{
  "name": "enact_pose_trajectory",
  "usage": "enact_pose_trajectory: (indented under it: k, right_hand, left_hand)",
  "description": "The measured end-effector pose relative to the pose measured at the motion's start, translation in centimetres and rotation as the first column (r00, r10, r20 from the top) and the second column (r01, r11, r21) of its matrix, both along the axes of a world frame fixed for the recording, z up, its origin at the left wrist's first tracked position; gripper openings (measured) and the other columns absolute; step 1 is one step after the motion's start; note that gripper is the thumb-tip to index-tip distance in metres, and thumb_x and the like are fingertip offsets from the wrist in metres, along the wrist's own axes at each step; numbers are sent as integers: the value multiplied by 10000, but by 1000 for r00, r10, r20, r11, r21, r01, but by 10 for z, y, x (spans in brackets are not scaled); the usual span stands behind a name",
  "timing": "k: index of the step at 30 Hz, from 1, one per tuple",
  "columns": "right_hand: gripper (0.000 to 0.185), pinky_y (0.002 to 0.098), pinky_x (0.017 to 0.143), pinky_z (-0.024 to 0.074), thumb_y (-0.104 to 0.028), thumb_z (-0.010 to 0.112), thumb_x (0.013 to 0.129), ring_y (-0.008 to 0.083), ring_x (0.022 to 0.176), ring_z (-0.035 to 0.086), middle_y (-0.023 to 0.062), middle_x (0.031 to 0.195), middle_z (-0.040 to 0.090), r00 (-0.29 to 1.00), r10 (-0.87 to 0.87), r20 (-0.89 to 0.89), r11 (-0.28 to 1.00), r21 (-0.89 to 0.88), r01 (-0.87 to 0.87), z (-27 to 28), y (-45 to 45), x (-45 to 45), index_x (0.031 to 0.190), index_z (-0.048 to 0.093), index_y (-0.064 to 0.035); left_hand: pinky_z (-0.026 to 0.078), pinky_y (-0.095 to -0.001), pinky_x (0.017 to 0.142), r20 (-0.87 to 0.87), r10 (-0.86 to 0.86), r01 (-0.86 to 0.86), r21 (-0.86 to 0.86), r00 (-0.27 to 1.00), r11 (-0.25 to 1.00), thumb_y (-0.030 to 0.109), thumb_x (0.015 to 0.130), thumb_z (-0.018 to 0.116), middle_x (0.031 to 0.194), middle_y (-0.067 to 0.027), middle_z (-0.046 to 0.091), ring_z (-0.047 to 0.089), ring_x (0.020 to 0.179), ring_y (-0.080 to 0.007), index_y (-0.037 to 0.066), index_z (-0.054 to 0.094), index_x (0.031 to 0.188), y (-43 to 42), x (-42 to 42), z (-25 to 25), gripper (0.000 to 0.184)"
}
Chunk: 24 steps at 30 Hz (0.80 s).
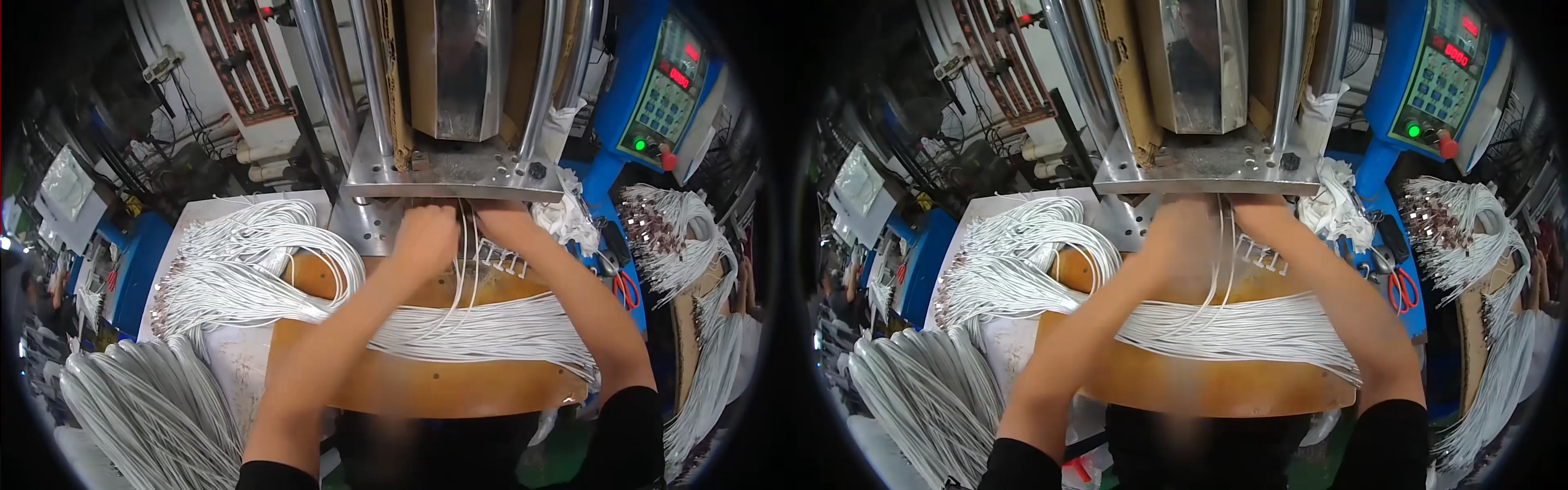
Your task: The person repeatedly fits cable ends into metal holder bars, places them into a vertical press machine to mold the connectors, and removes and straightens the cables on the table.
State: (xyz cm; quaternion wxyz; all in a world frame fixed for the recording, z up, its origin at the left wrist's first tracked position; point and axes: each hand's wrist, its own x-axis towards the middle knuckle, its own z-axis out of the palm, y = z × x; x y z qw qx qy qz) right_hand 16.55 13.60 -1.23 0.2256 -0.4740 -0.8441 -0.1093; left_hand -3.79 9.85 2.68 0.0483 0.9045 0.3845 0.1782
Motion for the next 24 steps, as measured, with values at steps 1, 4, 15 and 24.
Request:
enact_pose_trajectory:
  k: [1,4,15,24]
  right_hand:
    - [345,456,941,465,-111,600,862,402,1089,582,219,1163,622,999,-43,9,985,-169,44,15,-25,0,1199,590,-36]
    - [440,466,979,451,-96,661,827,400,1122,578,217,1200,614,984,72,-162,992,-87,-87,24,-138,7,1246,566,-2]
    - [779,612,1126,223,-300,786,697,486,1364,343,247,1452,416,972,-226,64,895,-379,233,7,-327,26,1358,485,-18]
    - [675,619,1112,240,-205,724,695,482,1346,370,245,1440,431,941,-302,154,904,-268,334,-8,-329,19,1316,527,-27]
  left_hand:
    - [487,-467,863,60,-26,33,-127,998,991,132,839,618,1028,-217,637,598,968,-401,-13,625,1035,-25,-5,1,244]
    - [479,-402,928,492,-193,456,-498,849,737,158,900,636,1144,-175,639,603,1083,-341,11,571,1204,-147,-67,19,344]
    - [549,-267,693,419,734,-72,-843,534,534,92,989,542,827,-84,714,690,763,-157,-44,648,1057,-260,-180,-131,185]
    - [530,-242,608,453,753,-59,-838,477,542,57,987,506,742,-74,695,657,658,-114,-33,653,937,-263,-182,-152,179]
